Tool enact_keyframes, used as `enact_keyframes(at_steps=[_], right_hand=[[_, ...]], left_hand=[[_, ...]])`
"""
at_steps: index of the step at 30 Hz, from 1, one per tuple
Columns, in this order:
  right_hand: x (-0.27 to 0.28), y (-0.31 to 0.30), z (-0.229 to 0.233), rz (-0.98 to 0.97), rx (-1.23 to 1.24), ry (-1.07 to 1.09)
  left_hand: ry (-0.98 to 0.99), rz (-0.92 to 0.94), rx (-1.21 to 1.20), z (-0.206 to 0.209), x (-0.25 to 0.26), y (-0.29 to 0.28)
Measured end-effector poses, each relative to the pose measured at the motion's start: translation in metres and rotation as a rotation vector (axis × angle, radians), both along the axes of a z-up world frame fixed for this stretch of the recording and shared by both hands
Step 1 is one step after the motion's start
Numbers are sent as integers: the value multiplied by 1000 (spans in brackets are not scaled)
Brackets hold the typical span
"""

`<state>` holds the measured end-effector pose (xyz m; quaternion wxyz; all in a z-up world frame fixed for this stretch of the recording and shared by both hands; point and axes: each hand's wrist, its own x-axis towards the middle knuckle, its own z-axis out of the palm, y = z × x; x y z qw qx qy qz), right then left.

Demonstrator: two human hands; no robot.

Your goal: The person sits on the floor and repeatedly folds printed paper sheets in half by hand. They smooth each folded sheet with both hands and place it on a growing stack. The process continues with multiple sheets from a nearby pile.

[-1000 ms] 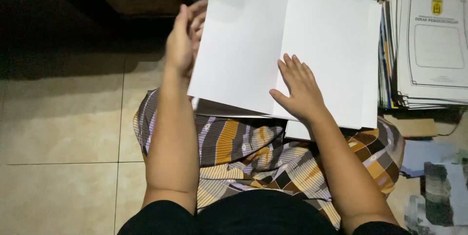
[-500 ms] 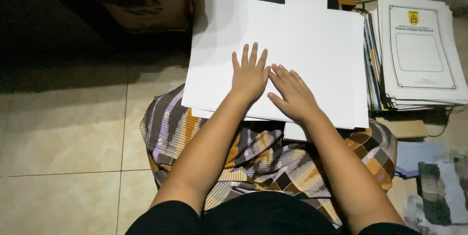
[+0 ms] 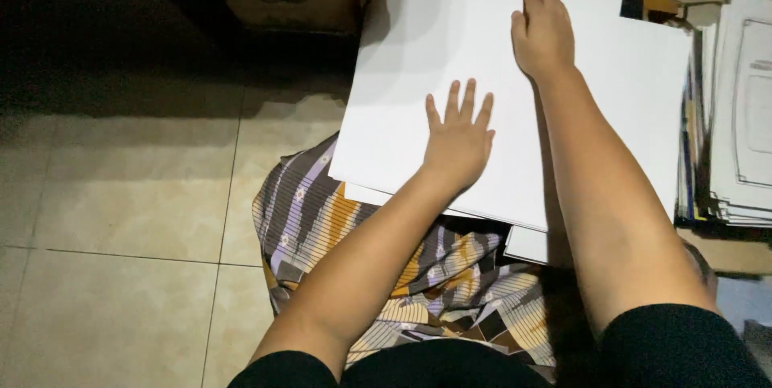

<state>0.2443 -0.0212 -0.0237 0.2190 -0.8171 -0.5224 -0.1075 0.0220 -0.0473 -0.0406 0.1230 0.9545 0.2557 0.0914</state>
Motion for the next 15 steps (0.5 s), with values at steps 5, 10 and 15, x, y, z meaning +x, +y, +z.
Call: enact_keyframes(at_steps=[5, 10, 15], right_hand=[[-5, 11, -5, 77, 205, -97], [-14, 6, 0, 82, 146, -52], [-49, -13, 0, -78, -33, 15]], left_hand=[[-102, -51, -178, 26, -4, -3], [-98, 4, -24, 10, 4, -3], [-148, 64, 6, 8, 4, -3]])
